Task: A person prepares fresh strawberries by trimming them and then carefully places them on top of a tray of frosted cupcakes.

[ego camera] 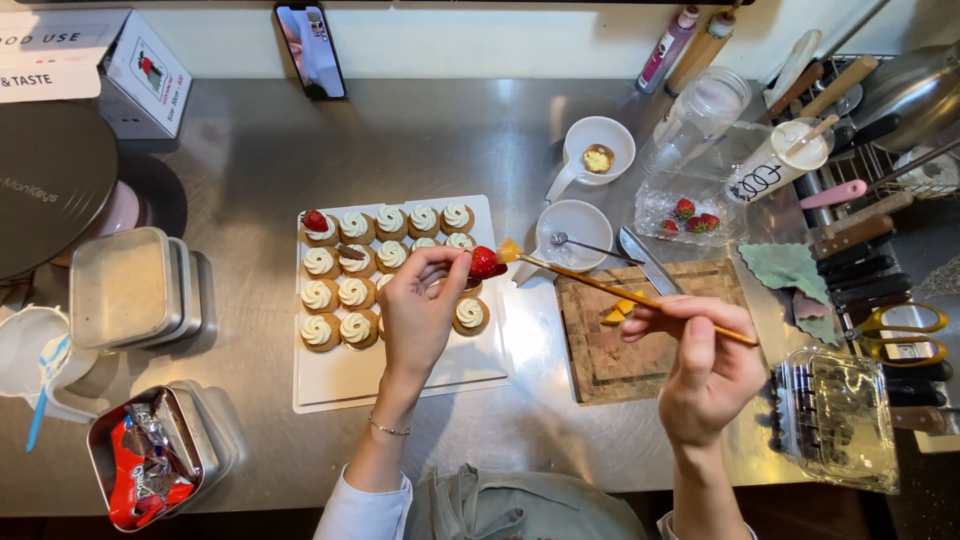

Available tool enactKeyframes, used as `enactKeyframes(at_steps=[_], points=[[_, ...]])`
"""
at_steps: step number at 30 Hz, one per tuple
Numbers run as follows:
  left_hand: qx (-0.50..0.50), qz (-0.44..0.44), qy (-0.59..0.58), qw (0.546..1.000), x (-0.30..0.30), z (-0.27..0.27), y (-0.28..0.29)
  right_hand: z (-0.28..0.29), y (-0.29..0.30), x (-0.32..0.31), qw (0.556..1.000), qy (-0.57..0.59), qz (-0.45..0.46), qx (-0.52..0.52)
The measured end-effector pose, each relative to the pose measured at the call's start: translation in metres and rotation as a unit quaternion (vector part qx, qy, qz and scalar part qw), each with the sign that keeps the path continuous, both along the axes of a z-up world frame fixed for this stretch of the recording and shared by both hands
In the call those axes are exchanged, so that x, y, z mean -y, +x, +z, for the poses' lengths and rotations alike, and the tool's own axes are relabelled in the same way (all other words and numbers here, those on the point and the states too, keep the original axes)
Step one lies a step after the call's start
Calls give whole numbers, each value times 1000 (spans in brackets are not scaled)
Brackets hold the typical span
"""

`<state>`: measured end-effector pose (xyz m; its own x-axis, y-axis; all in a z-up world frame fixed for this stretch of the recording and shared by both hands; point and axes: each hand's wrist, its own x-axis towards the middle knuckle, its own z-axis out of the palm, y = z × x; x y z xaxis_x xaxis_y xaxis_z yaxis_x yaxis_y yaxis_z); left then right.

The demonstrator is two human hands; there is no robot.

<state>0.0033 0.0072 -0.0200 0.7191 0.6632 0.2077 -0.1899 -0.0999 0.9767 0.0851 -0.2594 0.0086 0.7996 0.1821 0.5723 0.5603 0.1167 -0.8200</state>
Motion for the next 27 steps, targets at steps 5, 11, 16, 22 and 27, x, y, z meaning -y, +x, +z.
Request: enactKeyframes(at_steps=[5, 11, 16, 22, 27], points=[[-14, 19, 0, 1000, -4, -3, 3, -7, -8, -9, 999, -32, 20, 36], [-26, 23, -56, 998, -10, -2, 4, -8, -8, -9, 989, -82, 8, 125], [-43, 47, -22, 998, -11, -3, 5, -10, -10, -24, 971, -106, 62, 203], [-23, 46, -55, 997, -20, -9, 4, -13, -2, -13, 966, -141, 27, 215], [-36, 46, -24, 998, -21, -6, -1, -9, -7, -21, 977, -123, 49, 166]])
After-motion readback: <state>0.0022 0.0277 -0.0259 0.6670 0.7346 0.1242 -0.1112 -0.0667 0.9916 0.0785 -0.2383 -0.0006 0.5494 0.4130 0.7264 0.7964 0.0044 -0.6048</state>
